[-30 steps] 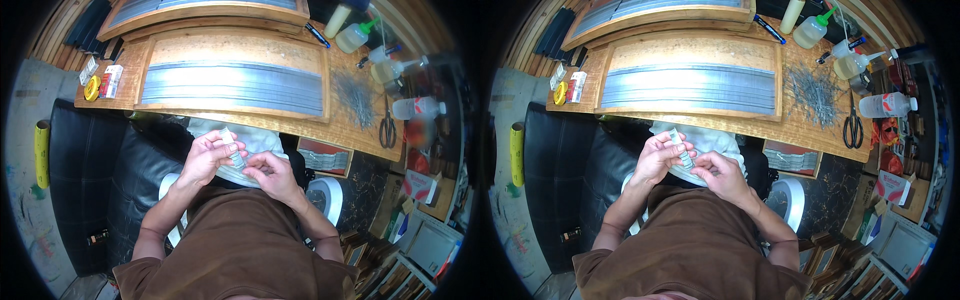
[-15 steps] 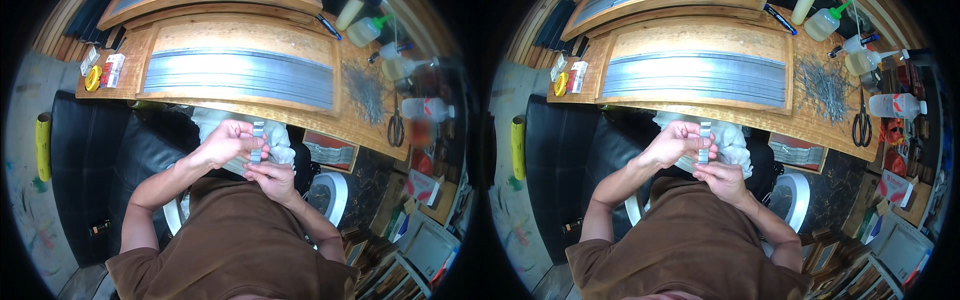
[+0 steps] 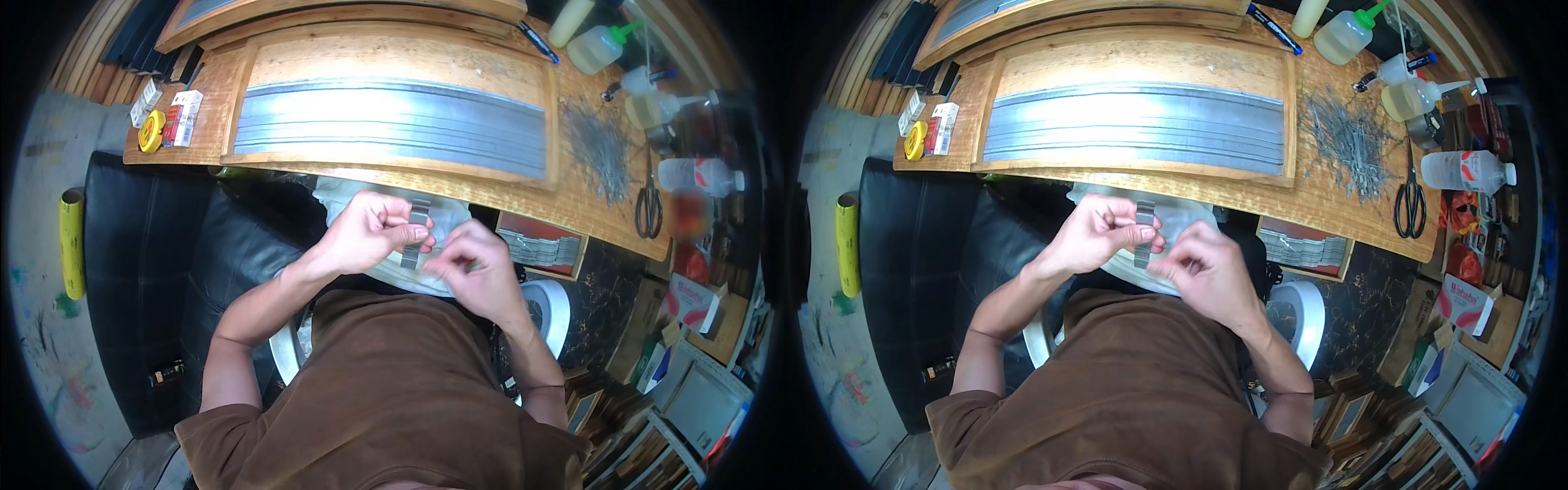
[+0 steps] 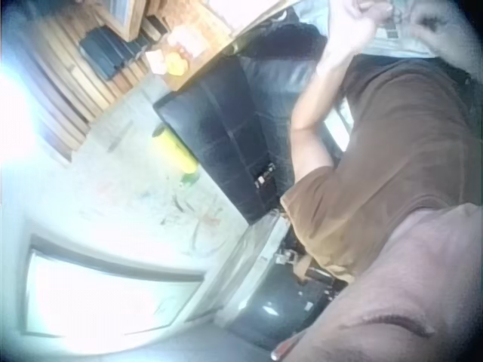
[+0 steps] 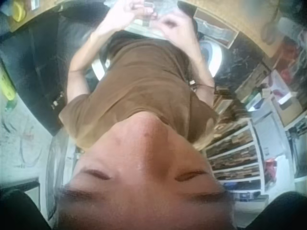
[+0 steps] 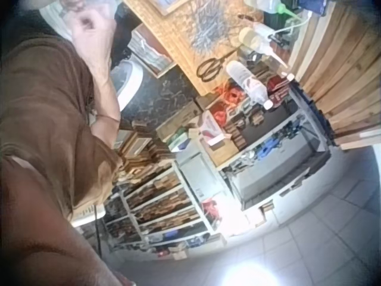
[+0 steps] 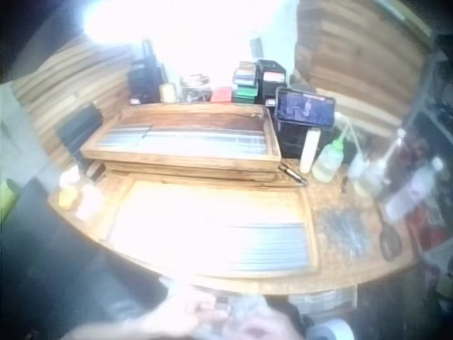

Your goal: The person repeatedly picks up small metallic rectangular pieces from a wooden tray and joins them by hand, forming a short linked chain. The person handles the pieces one at a time, aligning and interlocking them, then places the assembled chain back into the tray.

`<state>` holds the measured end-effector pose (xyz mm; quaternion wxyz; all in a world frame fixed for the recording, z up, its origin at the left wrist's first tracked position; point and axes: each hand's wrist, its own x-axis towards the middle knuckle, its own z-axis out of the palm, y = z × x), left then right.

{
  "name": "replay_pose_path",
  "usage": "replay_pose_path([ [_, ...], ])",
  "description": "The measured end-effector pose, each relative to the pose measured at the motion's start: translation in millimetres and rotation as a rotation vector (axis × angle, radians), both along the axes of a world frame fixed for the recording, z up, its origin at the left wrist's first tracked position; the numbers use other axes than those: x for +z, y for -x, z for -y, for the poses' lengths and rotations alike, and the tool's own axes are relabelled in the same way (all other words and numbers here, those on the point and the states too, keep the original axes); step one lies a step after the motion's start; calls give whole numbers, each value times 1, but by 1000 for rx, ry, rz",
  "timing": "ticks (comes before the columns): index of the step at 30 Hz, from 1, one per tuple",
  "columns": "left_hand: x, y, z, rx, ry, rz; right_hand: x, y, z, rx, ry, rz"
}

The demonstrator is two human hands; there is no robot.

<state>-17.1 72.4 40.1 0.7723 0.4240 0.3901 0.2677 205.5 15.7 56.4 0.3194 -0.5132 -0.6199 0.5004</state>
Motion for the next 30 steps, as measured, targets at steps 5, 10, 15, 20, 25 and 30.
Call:
replay_pose_path([
  [5,20,-8,10,-30,-270,-30,22,21,-33,-202,-198,-186],
  [10,35,-12,-13,166,-1006,-234,46,24,-57,-61,-632,-156],
  [15,32,-9,-41,179,-1114,-217,48,19,-85,45,-672,-134],
  [20,39,-7,-44,98,-946,-177,43,19,-85,3,-551,-207],
  [25,47,-6,-46,58,-890,-245,42,21,-82,-50,-503,-180],
  [30,58,3,-27,-73,-720,-194,50,22,-59,-99,-491,-202],
])
